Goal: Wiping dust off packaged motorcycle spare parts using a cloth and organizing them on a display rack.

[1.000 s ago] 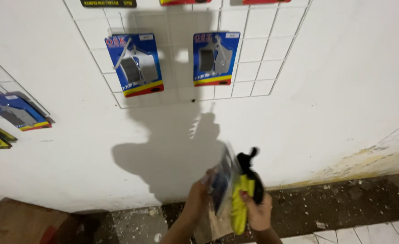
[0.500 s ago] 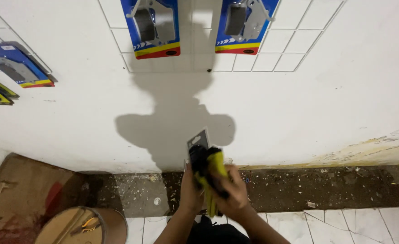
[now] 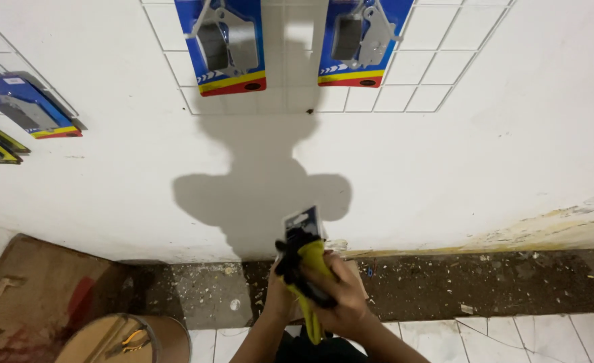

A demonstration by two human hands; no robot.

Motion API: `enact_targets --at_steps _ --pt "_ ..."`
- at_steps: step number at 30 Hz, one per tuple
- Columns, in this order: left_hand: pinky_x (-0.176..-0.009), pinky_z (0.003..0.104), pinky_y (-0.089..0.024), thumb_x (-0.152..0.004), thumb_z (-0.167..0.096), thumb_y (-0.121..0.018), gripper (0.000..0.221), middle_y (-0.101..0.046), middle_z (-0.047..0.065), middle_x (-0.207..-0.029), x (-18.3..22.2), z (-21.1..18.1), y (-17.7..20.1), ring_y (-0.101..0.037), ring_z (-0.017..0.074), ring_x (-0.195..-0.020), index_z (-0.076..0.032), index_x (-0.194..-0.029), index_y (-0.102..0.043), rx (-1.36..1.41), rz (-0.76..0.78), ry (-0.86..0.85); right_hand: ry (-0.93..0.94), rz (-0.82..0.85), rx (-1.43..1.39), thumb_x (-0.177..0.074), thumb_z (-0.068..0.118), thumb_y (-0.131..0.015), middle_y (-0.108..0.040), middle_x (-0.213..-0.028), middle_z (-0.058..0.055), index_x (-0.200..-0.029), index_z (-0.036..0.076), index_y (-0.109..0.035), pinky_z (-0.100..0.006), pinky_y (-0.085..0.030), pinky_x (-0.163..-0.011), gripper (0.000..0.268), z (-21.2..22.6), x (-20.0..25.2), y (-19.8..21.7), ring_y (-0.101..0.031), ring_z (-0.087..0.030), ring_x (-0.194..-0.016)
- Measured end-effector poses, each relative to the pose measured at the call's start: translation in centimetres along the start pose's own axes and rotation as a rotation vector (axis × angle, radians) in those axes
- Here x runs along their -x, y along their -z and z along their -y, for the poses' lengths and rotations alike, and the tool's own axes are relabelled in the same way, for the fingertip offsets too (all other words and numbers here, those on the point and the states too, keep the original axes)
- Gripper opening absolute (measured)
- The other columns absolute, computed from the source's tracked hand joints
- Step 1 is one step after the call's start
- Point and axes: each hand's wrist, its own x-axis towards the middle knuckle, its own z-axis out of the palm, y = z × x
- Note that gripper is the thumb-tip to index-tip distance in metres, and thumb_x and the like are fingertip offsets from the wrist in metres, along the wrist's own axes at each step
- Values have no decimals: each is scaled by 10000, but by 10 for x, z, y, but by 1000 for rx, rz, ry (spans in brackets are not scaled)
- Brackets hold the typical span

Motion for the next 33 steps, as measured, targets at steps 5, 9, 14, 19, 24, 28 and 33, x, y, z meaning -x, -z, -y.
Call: enact_targets --at_steps 5,9,14,19,24,28,33 --pt "-938 353 -482 -1002 -393 -445 551 -677 128 -1197 19 -21 -12 -602 208 -1059 -18 -1362 -627 207 78 214 -8 -176 -105 -781 -72 -662 -565 -1045 -74 -1163 -19 -678 -233 -432 -557 386 -27 -7 6 -502 -145 -758" --pt "-862 336 -464 -1006 -360 -461 476 -669 104 -1110 5 -17 -8 -573 185 -977 -13 -1274 -645 270 97 164 72 -73 14 -875 149 -750 -669 -1150 -152 -1165 63 -687 -248 -628 -668 309 7 -15 7 -707 -208 -909" --pt "-633 287 -412 -1021 -262 -509 325 -643 34 -851 -4 -5 -6 -488 118 -730 0 -1012 -701 477 149 49 56 -217 -60 -842 83 -795 -602 -1008 -41 -1069 45 -722 -278 -513 -663 241 -15 -17 5 -567 -169 -859" --pt "-783 306 -442 -1019 -280 -435 443 -658 90 -1013 0 -32 -17 -505 156 -860 43 -1226 -658 404 178 85 14 -145 -54 -850 35 -715 -609 -1044 -79 -1165 23 -674 -217 -498 -485 318 -15 -14 8 -579 -119 -688" --pt "-778 308 -455 -994 -315 -513 457 -662 98 -1018 -19 8 -9 -529 165 -872 52 -1226 -653 426 153 55 19 -12 -85 -764 2 -744 -634 -1060 -137 -1155 21 -691 -340 -539 -682 395 -8 -11 13 -645 -251 -845" --pt "-858 332 -473 -976 -377 -528 507 -653 124 -1080 -3 18 -11 -568 193 -958 47 -1231 -640 262 81 147 36 -214 -107 -823 -42 -674 -597 -1068 -94 -1083 -25 -697 -249 -528 -624 261 -26 -16 10 -580 -171 -830" --pt "-894 344 -479 -980 -382 -494 511 -660 129 -1111 -13 6 -8 -583 200 -989 42 -1221 -648 173 58 142 75 -170 -113 -848 34 -760 -606 -1098 -48 -1114 96 -680 -262 -594 -699 285 -11 -11 6 -613 -181 -923"
